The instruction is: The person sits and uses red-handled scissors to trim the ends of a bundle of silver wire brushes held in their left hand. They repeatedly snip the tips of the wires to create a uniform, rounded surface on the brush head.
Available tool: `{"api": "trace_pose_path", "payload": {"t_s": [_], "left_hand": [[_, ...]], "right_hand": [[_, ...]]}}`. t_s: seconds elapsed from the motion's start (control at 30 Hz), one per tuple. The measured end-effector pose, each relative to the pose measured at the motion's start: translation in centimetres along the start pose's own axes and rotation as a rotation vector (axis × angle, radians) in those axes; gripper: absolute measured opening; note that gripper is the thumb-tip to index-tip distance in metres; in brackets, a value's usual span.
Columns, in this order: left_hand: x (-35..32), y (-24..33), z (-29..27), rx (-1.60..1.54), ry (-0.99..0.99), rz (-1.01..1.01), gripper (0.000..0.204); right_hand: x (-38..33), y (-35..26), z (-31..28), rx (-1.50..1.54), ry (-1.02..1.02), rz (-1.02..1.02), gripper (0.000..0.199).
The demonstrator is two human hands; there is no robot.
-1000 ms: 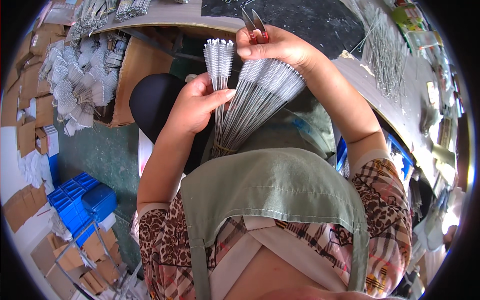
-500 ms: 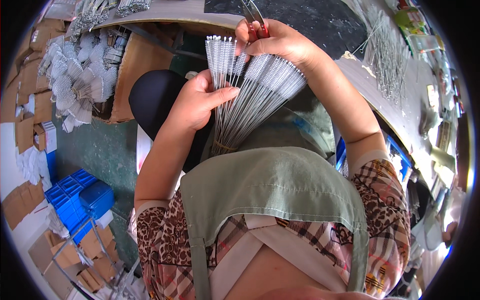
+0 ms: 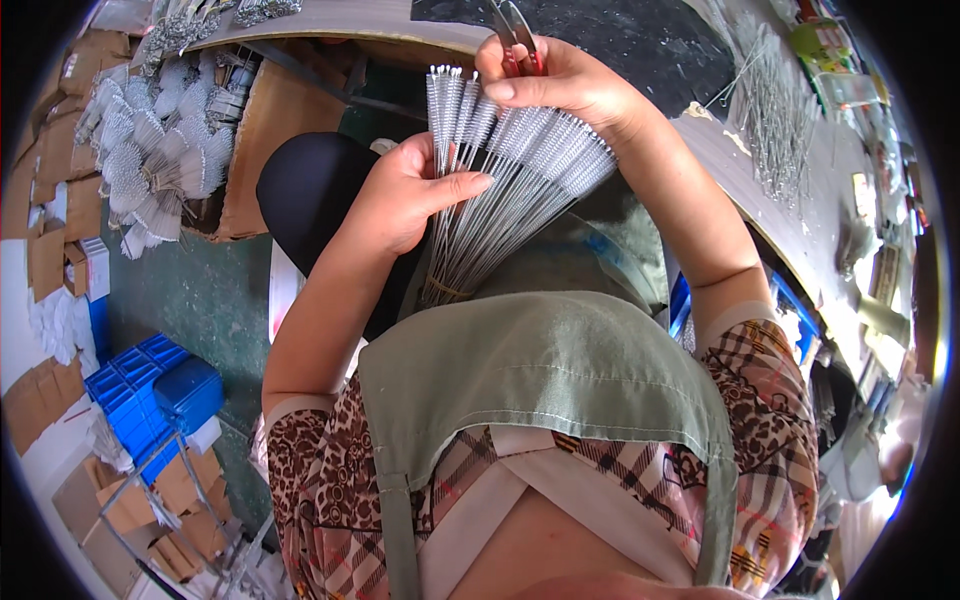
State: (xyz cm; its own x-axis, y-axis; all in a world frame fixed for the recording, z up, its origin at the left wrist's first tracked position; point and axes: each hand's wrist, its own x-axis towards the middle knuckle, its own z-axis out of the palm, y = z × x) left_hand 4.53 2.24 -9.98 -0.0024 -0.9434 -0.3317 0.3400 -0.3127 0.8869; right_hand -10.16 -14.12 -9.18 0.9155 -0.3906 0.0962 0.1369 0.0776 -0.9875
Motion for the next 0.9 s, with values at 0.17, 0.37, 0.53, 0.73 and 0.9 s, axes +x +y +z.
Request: {"api": "trace_pose_path", "payload": {"t_s": [0.17,0.37,0.53,0.73,0.9], "left_hand": [[-0.1,-0.4,-0.5,-0.081,-0.008,-0.005,0.017],[-0.1,-0.5,-0.9,-0.139,-0.001,-0.038,0.02],[0.0,-0.6,-0.6,-0.091,0.024,-0.019,0.021],[0.3,-0.9,-0.5,-0.085,0.003,-0.026,0.023],[0.0,-0.5,-0.4,-0.182,0.03,-0.045,0.022]], "right_hand": [[0.3,1.0,-1.3,-0.031,-0.085,0.045,0.024],[0.0,0.0,-0.2,-0.024,-0.029,0.014,0.028],[0.0,0.4,-0.8,0.036,-0.1,0.095,0.032],[-0.1,0.0,-0.5,-0.055,-0.028,0.054,0.027],[-0.2,-0.1,-0.3,-0.001,-0.027,0.081,0.025]]}}
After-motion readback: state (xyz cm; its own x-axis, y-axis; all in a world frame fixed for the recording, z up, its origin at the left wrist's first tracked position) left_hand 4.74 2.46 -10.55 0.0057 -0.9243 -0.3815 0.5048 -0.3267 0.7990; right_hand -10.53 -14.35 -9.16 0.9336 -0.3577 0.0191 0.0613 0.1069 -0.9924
